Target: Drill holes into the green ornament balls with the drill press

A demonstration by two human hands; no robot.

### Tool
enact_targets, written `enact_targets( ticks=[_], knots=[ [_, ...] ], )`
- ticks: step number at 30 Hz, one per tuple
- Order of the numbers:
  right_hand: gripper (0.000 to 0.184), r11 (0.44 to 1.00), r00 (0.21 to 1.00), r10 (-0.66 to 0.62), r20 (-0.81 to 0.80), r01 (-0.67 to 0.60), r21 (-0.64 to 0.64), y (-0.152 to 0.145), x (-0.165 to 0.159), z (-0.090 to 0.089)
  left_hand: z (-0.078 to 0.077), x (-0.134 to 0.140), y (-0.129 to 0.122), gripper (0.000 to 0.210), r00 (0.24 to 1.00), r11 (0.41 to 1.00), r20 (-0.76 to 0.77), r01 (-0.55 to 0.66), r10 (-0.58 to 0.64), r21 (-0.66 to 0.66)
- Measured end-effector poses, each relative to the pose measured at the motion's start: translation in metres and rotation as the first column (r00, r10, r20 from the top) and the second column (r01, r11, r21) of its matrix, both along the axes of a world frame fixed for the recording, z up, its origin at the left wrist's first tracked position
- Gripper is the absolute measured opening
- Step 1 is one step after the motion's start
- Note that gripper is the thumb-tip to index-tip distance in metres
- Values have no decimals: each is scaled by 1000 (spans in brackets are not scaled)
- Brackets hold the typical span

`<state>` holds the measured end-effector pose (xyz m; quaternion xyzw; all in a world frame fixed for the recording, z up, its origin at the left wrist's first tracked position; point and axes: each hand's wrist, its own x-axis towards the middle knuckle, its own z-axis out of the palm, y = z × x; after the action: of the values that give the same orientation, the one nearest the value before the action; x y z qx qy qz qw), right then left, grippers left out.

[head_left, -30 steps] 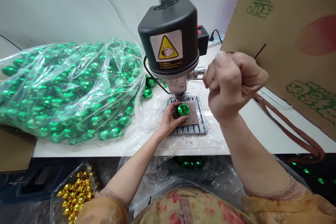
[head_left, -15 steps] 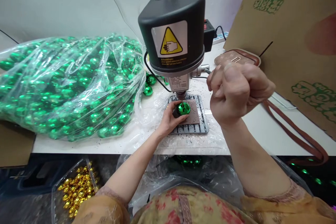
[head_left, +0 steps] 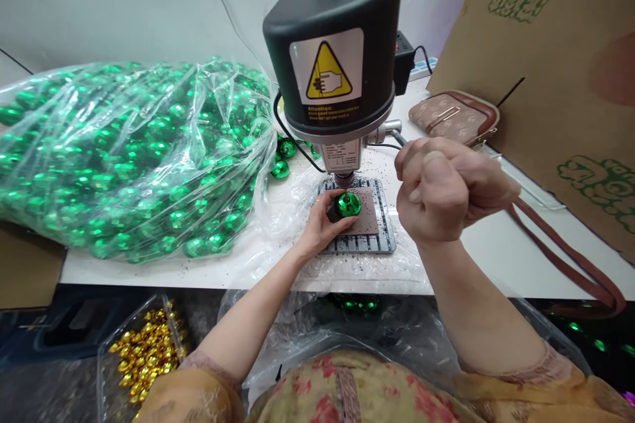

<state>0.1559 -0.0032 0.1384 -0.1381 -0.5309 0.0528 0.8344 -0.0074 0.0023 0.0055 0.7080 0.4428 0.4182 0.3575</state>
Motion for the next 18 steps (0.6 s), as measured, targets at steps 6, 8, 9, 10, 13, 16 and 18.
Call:
enact_targets(
  ticks=[6, 8, 9, 10, 13, 16, 18],
  knots=[
    [49, 994, 1000, -7, 13, 6, 111, 6, 0, -4, 0, 0, -1, 56, 1000, 1000, 2, 0, 0, 7],
    [49, 992, 999, -7, 37, 2, 126, 7, 1, -9, -1, 0, 0, 56, 1000, 1000, -5, -5, 5, 12],
    [49, 992, 999, -7, 46, 1, 129, 6, 2, -11, -1, 0, 0, 56, 1000, 1000, -9, -8, 8, 15],
    [50, 991, 999, -12, 52, 4, 134, 5, 2, -12, -1, 0, 0, 56, 1000, 1000, -11, -9, 9, 17],
    [52, 998, 998, -13, 58, 9, 69, -2, 3, -6, -2, 0, 1, 56, 1000, 1000, -14, -10, 10, 22],
    [52, 993, 1000, 23, 16, -21, -116, -6, 0, 18, -3, 0, 0, 57, 1000, 1000, -15, -22, 22, 18],
    [49, 985, 999, -31, -36, 24, -170, -4, -2, 38, -3, 1, -1, 58, 1000, 1000, -8, -25, 25, 5]
  ],
)
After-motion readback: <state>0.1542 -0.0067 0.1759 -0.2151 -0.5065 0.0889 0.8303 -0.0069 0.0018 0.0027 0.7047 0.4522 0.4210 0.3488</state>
